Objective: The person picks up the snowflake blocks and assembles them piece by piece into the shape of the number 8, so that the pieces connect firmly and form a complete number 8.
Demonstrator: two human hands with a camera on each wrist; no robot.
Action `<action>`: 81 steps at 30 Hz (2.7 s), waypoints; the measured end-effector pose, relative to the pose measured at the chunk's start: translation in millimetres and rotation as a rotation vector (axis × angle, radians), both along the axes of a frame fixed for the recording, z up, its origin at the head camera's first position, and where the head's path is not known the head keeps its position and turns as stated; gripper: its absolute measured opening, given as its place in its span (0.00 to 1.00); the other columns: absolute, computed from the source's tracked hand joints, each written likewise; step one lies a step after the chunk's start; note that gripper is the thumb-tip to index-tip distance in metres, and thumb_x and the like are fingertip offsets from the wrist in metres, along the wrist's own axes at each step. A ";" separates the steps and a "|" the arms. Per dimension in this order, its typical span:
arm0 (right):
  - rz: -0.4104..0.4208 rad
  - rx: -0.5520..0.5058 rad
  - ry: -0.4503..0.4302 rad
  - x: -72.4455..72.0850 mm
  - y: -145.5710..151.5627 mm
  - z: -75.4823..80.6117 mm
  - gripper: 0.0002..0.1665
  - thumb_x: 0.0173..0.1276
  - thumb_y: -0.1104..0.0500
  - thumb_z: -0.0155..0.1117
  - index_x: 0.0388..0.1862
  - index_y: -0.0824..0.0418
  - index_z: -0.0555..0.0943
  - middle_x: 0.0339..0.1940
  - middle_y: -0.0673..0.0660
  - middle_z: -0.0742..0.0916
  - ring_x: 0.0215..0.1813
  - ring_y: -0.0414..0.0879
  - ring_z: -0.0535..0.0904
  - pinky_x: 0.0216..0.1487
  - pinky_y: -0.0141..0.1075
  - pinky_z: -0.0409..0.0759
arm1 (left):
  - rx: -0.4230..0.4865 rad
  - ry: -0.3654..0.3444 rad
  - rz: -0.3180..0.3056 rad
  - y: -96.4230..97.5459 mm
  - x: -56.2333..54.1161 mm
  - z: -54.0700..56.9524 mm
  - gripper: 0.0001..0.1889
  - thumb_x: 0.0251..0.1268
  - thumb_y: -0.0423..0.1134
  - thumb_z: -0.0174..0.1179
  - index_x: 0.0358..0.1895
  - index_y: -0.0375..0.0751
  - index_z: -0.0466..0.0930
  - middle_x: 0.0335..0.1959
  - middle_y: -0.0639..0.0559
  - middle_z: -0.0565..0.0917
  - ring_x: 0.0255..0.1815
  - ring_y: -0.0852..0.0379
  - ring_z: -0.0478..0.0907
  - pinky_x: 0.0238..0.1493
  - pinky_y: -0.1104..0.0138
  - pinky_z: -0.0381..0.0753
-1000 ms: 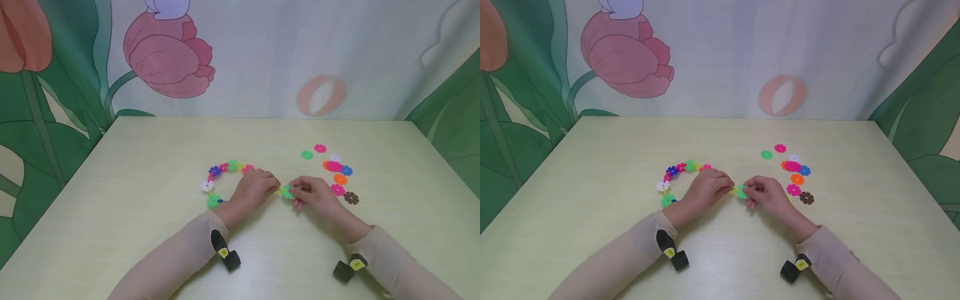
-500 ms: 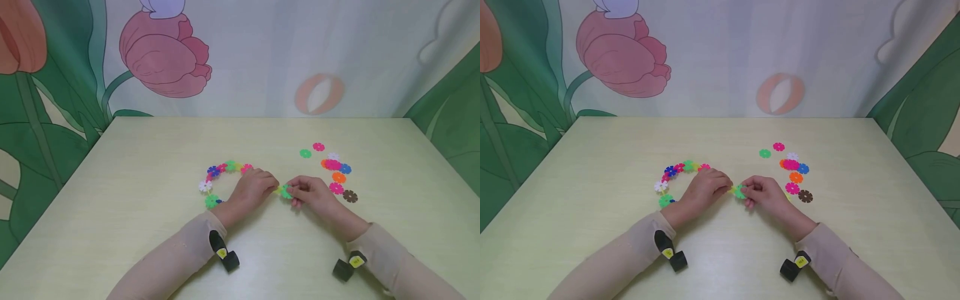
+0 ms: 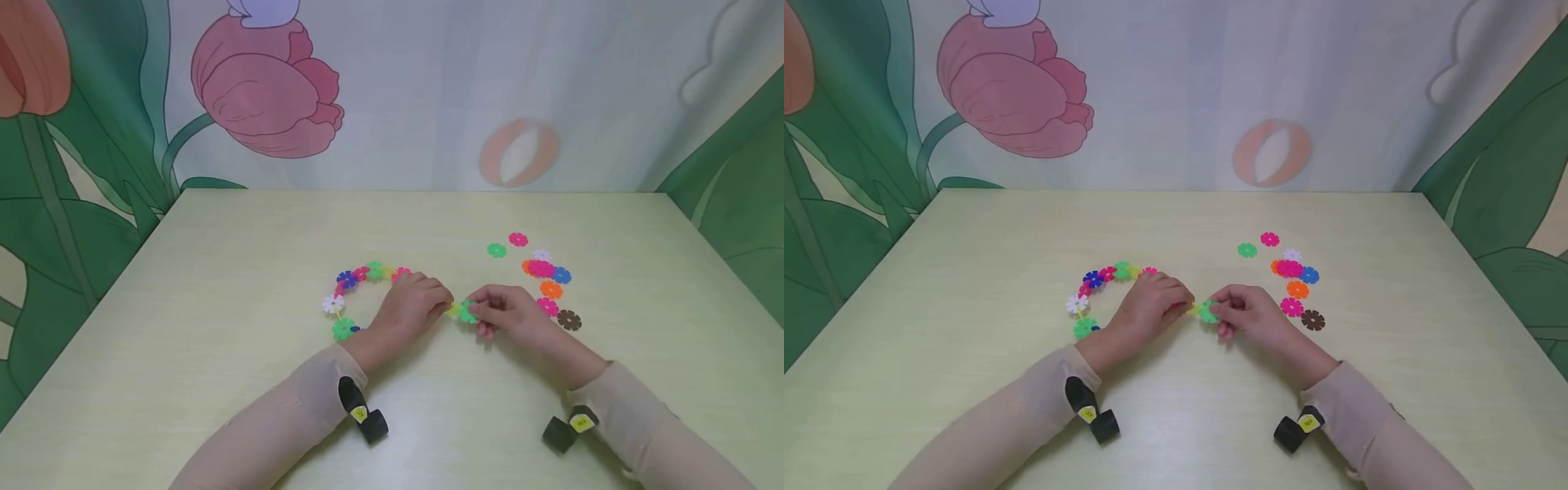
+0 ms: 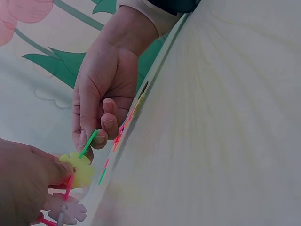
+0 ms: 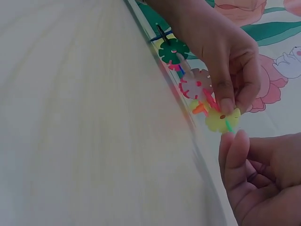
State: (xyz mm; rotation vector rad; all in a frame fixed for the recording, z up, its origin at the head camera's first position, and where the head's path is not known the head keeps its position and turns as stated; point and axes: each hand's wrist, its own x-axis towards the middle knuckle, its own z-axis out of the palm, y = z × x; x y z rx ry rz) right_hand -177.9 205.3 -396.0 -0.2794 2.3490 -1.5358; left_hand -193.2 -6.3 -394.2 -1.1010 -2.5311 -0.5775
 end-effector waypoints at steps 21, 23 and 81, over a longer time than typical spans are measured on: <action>-0.068 -0.092 -0.037 2.9 -4.9 -3.1 0.19 0.71 0.62 0.58 0.53 0.75 0.74 0.26 0.49 0.82 0.27 0.37 0.78 0.35 0.26 0.80 | 0.062 0.051 -0.011 -1.1 1.0 -0.4 0.03 0.60 0.35 0.65 0.34 0.45 0.87 0.34 0.55 0.88 0.40 0.56 0.80 0.43 0.67 0.74; -0.074 -0.111 -0.046 3.4 -6.2 -4.0 0.19 0.71 0.61 0.58 0.53 0.75 0.74 0.26 0.49 0.82 0.27 0.37 0.78 0.35 0.25 0.80 | 0.080 0.054 -0.011 -1.5 1.2 -0.9 0.03 0.60 0.34 0.65 0.34 0.44 0.87 0.34 0.54 0.88 0.40 0.55 0.80 0.43 0.67 0.74; -0.242 0.864 0.142 -48.3 67.7 26.1 0.27 0.67 0.52 0.64 0.57 0.69 0.74 0.47 0.69 0.80 0.42 0.57 0.76 0.33 0.36 0.78 | -0.401 -0.084 0.166 13.5 4.1 5.0 0.19 0.62 0.56 0.62 0.52 0.51 0.81 0.40 0.56 0.79 0.44 0.57 0.72 0.51 0.67 0.67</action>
